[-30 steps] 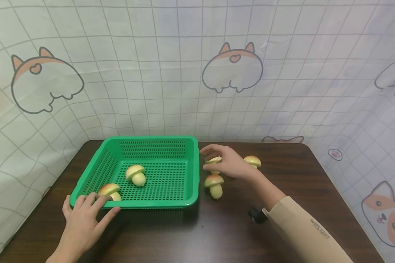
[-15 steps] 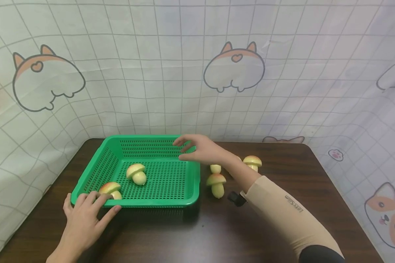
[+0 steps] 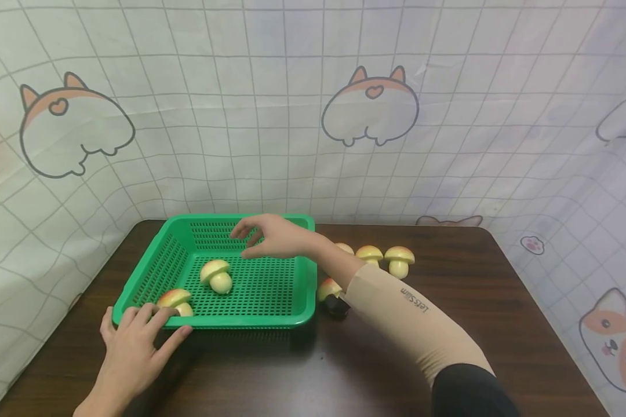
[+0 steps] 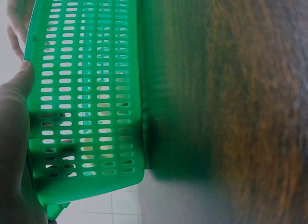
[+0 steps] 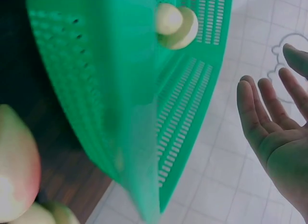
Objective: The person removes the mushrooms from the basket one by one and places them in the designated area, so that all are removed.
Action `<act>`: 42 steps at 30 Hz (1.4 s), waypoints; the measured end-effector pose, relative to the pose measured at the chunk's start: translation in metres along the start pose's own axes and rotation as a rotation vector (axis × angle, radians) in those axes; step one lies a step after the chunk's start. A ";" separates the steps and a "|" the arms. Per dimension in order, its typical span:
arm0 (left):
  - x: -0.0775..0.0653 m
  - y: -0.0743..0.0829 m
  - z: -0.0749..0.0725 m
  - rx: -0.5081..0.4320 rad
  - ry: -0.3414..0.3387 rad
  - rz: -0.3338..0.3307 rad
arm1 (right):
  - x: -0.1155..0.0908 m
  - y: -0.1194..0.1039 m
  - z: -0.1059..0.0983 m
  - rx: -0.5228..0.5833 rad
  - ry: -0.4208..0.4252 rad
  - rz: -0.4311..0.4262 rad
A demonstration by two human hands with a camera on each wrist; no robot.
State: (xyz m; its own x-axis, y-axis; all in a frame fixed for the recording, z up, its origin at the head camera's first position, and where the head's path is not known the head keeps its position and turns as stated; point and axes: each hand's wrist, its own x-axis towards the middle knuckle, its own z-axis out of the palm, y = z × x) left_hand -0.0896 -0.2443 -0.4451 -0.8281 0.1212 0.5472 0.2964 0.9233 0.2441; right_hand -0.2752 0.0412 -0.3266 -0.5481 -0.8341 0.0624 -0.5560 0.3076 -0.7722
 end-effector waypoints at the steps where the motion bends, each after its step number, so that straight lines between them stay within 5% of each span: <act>1: 0.000 0.000 0.000 0.001 -0.001 -0.002 | 0.004 -0.001 0.002 -0.001 -0.010 0.002; 19: 0.000 -0.001 0.000 0.009 -0.006 0.000 | 0.062 0.006 0.032 -0.026 -0.069 0.038; 29: -0.001 -0.002 0.000 0.007 0.000 -0.002 | 0.083 0.017 0.047 -0.074 -0.076 0.147; 42: 0.000 -0.002 0.002 0.010 0.002 -0.003 | 0.096 0.027 0.065 -0.161 -0.245 0.144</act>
State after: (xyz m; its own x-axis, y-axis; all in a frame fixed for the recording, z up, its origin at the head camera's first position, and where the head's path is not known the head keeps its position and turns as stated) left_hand -0.0908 -0.2450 -0.4476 -0.8284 0.1176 0.5477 0.2890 0.9273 0.2380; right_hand -0.3021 -0.0603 -0.3823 -0.4726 -0.8562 -0.2089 -0.5859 0.4823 -0.6512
